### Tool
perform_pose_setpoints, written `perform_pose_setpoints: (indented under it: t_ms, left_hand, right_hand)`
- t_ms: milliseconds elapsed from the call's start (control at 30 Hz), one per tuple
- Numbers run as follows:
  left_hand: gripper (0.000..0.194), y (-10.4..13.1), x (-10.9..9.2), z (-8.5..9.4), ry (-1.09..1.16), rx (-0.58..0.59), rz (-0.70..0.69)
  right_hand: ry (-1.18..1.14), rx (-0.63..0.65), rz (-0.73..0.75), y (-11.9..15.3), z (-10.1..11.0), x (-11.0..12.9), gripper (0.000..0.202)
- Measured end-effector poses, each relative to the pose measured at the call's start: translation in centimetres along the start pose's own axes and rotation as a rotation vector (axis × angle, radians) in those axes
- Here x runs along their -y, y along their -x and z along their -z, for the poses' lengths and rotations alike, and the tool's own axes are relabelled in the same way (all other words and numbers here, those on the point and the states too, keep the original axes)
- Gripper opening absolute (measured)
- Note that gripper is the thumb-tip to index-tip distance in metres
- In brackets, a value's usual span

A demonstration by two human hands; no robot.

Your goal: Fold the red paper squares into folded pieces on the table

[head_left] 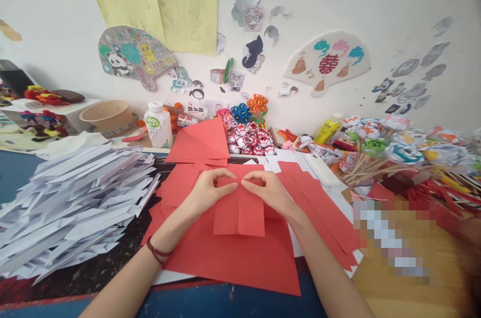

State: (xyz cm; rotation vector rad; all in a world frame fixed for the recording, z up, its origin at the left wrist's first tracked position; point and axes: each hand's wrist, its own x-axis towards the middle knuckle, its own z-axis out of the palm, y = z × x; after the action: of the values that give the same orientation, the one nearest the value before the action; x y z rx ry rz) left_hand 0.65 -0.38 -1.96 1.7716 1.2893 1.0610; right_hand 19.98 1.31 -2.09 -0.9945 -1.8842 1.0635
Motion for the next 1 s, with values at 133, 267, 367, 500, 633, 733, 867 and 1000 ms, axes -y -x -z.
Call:
perform_pose_setpoints:
  t_ms: [133,267,367,500,633,733,867,1000]
  left_hand:
    - [0.018,0.0,0.1,0.0,-0.031,0.021,-0.044]
    - [0.015,0.0,0.2,-0.2,-0.021,0.024,-0.092]
    - [0.012,0.1,0.2,-0.4,-0.026,0.027,-0.119]
    - [0.011,0.4,-0.1,-0.7,-0.043,0.038,-0.158]
    - [0.012,0.5,-0.4,-0.9,-0.004,0.022,-0.189]
    - [0.013,0.6,-0.6,-1.0,0.016,0.001,-0.184]
    - [0.014,0.6,-0.6,-1.0,0.026,-0.008,-0.175]
    - [0.015,0.6,-0.5,-1.1,0.024,-0.009,-0.174]
  right_hand:
    - [0.006,0.013,0.002,0.0,0.0,0.0,0.017]
    - [-0.015,0.030,0.001,0.1,-0.1,0.0,0.019]
    - [-0.038,0.034,-0.006,0.1,-0.2,0.0,0.020]
    - [-0.049,0.036,0.007,0.0,-0.3,-0.2,0.018]
    - [-0.066,0.004,0.025,0.0,-0.4,-0.3,0.017]
    - [-0.076,-0.027,0.024,0.1,-0.4,-0.3,0.015]
    - [-0.105,-0.045,0.020,0.0,-0.5,-0.3,0.014]
    - [-0.136,-0.058,0.010,0.1,-0.5,-0.5,0.014]
